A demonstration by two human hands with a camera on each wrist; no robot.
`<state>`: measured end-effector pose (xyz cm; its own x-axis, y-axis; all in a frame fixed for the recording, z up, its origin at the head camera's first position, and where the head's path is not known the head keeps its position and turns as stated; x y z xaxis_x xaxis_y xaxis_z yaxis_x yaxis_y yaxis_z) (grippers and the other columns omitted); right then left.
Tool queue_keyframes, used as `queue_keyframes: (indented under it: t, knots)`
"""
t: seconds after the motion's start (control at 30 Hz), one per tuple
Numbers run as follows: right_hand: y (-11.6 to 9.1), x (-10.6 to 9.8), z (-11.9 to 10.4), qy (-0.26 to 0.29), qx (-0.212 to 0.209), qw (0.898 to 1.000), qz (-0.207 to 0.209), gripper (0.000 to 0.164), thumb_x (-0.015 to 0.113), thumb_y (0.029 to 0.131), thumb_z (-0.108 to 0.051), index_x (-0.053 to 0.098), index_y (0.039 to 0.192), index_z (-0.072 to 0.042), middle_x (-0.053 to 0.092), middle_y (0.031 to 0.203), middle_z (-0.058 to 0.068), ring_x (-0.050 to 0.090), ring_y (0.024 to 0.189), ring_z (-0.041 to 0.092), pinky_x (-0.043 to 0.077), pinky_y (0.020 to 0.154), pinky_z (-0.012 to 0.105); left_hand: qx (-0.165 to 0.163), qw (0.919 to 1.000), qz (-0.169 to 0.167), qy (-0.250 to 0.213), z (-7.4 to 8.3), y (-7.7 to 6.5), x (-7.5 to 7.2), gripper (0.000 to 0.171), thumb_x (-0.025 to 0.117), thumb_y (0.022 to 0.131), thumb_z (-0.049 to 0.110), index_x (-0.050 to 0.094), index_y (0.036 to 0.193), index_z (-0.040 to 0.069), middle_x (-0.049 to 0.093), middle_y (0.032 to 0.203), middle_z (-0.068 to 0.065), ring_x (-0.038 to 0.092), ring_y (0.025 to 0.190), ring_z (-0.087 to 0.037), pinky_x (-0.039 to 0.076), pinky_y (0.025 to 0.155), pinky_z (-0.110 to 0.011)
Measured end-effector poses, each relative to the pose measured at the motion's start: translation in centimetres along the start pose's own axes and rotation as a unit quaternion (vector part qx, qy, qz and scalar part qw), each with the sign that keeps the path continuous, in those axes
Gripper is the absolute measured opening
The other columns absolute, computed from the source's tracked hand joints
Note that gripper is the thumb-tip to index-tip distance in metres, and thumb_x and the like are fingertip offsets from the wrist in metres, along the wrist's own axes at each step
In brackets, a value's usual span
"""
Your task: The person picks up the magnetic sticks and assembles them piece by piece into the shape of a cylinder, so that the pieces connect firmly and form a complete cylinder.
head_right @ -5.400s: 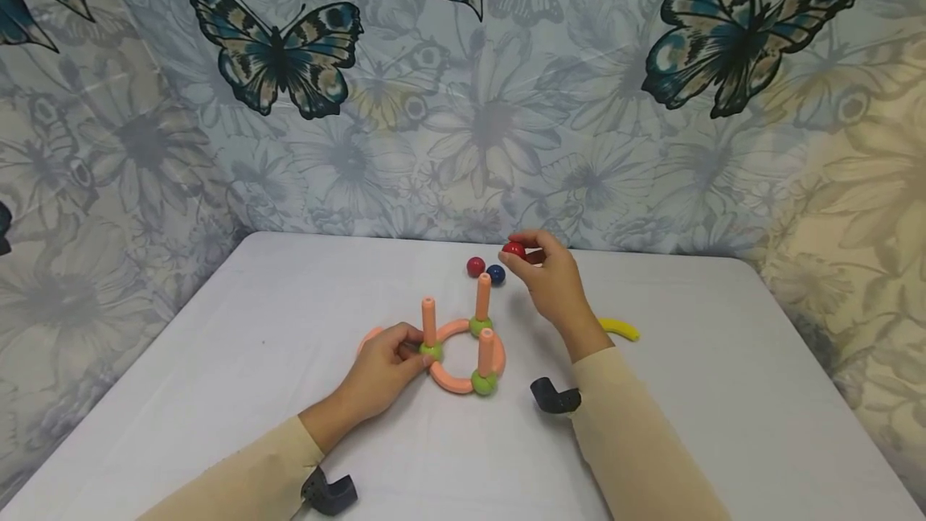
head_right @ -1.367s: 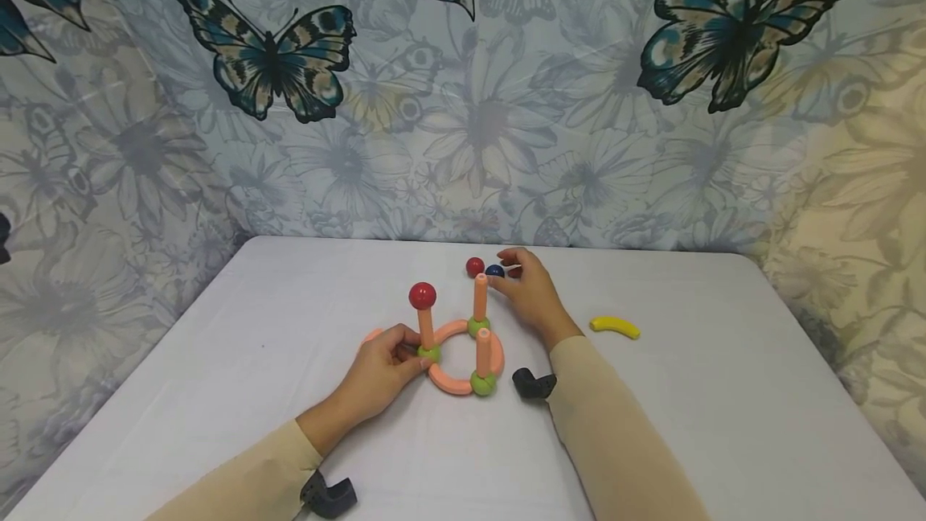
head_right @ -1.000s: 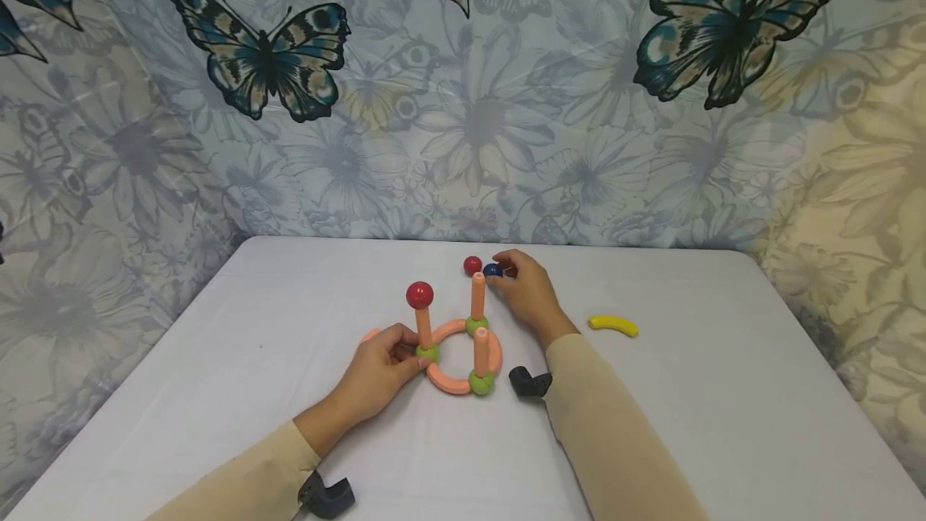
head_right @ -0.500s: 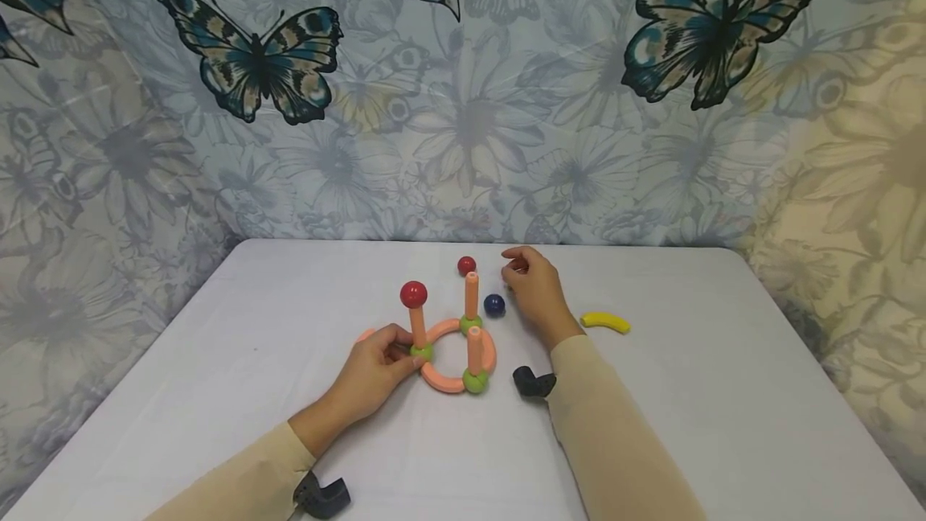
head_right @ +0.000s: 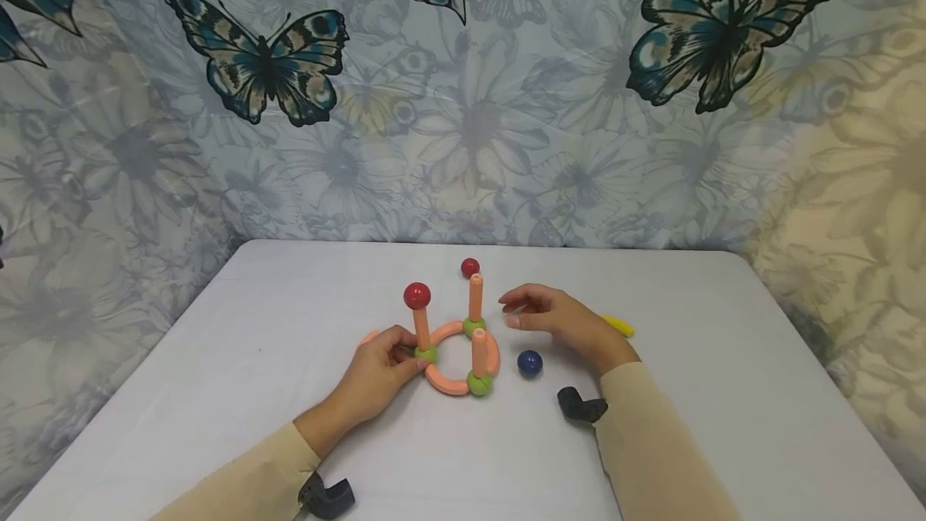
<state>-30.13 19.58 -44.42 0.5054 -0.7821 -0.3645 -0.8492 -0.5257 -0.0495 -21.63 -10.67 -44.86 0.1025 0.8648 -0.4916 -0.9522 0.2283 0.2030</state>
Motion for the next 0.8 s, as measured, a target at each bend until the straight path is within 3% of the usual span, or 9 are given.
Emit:
queue_keyframes:
  t: [0.13,0.23,0.43,0.6,0.8]
  knots:
    - [-2.4,0.4,-0.4,0.007,-0.029,0.998,-0.054,0.048,0.076,0.101,-0.015,0.063,0.145,0.0,0.063,0.14,0.017,0.054,0.124,0.037,0.048,0.102,0.034,0.001,1.0,0.007,0.002,0.1,0.1,-0.1,0.018,0.083,0.097,0.004,0.072,0.112,0.003,0.069,0.096,-0.001,0.067,0.081,-0.015,0.055,0.072,-0.028]
    - [-4.6,0.4,-0.5,-0.009,-0.035,0.995,-0.091,0.051,0.08,0.098,-0.013,0.063,0.145,-0.003,0.061,0.142,0.016,0.053,0.129,0.035,0.047,0.104,0.029,0.002,1.0,0.006,0.0,0.1,0.1,0.0,0.019,0.083,0.097,0.004,0.072,0.112,0.002,0.069,0.097,-0.002,0.067,0.081,-0.014,0.055,0.072,-0.028]
    - [-9.3,0.0,-0.5,-0.069,-0.061,0.987,-0.135,0.048,0.085,0.097,-0.016,0.066,0.141,-0.015,0.061,0.144,0.009,0.055,0.133,0.015,0.042,0.107,0.023,0.003,1.0,0.003,-0.004,0.2,0.2,0.0,0.019,0.082,0.097,0.004,0.072,0.113,0.002,0.07,0.1,-0.003,0.067,0.083,-0.015,0.056,0.072,-0.028]
    - [-10.4,-0.4,-0.4,-0.065,-0.083,0.988,-0.114,0.032,0.079,0.102,-0.011,0.071,0.132,-0.014,0.066,0.132,0.011,0.06,0.117,0.02,0.046,0.099,0.025,-0.004,1.0,0.008,0.001,0.0,0.0,-0.1,0.02,0.083,0.097,0.004,0.072,0.114,0.003,0.07,0.096,-0.001,0.067,0.084,-0.016,0.055,0.074,-0.029]
    - [-10.6,-0.5,-0.1,-0.054,-0.044,0.995,-0.064,0.031,0.078,0.103,-0.012,0.07,0.133,-0.009,0.064,0.123,0.015,0.059,0.1,0.022,0.052,0.083,0.03,0.0,1.0,0.002,0.002,0.0,-0.1,0.0,0.021,0.083,0.097,0.004,0.072,0.115,0.002,0.07,0.095,0.0,0.066,0.082,-0.015,0.054,0.072,-0.028]
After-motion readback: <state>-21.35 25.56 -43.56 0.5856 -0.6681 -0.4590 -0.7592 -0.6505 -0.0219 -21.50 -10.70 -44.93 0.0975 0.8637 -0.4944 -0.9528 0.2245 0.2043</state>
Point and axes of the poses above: each hand's wrist, its own y-axis towards the middle knuckle, its own x-axis out of the palm, z = x × y, the point moved 5 cm from there along y, towards the middle knuckle
